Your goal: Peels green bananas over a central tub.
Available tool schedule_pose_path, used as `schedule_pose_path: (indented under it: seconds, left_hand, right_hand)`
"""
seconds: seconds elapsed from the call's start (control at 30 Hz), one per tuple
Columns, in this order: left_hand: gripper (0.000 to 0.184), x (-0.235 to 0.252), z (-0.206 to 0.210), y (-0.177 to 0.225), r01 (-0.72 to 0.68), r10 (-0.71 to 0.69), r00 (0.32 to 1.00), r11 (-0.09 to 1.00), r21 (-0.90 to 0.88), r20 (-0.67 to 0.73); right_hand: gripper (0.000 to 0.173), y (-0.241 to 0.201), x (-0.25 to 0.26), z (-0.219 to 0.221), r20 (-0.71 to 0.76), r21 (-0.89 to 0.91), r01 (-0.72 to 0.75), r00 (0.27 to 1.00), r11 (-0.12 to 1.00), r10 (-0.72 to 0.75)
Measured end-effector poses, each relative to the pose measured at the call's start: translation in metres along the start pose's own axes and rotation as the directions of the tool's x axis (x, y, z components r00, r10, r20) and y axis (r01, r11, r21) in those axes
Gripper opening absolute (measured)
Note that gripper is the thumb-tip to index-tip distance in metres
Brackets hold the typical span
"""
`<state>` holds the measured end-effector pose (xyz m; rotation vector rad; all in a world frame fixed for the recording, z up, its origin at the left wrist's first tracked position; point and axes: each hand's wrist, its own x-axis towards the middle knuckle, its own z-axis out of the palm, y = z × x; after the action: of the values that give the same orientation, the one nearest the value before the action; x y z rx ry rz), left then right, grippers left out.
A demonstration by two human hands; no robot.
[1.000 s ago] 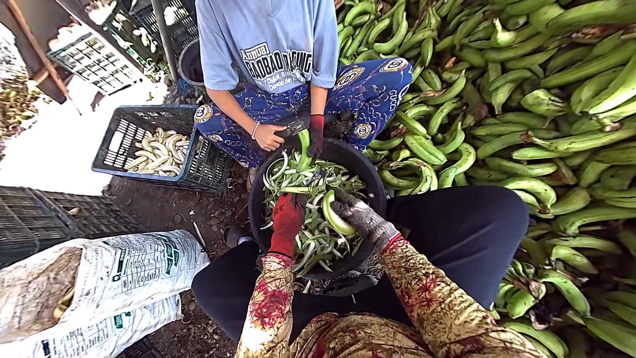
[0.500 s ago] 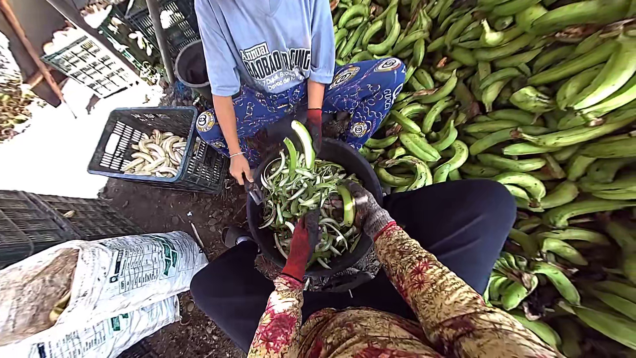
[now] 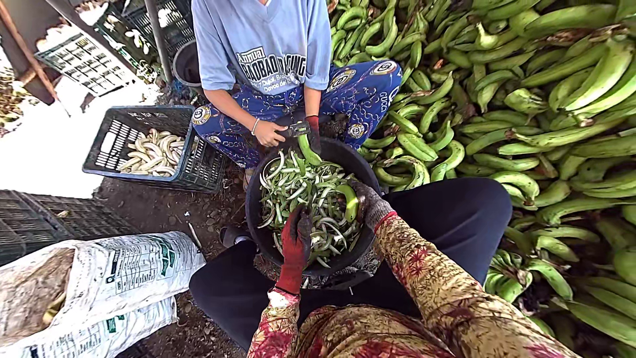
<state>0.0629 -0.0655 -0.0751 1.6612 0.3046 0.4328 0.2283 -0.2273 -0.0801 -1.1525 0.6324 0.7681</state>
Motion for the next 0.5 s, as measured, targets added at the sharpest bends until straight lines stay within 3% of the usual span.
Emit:
schedule_pose_path:
  seconds: [0.07,0.1,0.2,0.27,0.37,0.5]
  left_hand:
    - [0.07,0.0,0.002,0.003,-0.1,0.103,0.993,0.994,0.05,-0.063]
    - [0.065,0.002,0.002,0.005,-0.106,0.11,0.994,0.984,0.14,-0.026]
    - [0.049,0.005,0.004,0.007,-0.108,-0.019,0.972,0.849,0.518,0.234]
    - [0.048,0.007,0.006,0.01,-0.15,-0.108,0.931,0.758,0.634,0.348]
    - [0.048,0.007,0.004,0.014,-0.223,-0.132,0.895,0.694,0.684,0.425]
    - [0.048,0.01,0.001,0.015,-0.263,-0.099,0.877,0.719,0.643,0.47]
  right_hand:
    - [0.044,0.003,0.003,-0.004,0.022,-0.009,-0.003,1.0,1.0,0.003]
    - [0.043,0.004,0.001,-0.004,0.047,0.011,-0.011,0.999,1.0,0.01]
    - [0.037,0.007,-0.014,0.001,0.138,0.042,0.001,0.99,0.999,-0.006]
    - [0.037,0.009,-0.013,0.004,0.203,0.046,-0.008,0.979,0.999,-0.001]
    - [0.038,0.013,-0.009,-0.002,0.288,-0.009,0.008,0.958,1.0,-0.005]
    - [0.036,0.016,-0.008,-0.005,0.351,-0.076,0.058,0.936,0.995,-0.028]
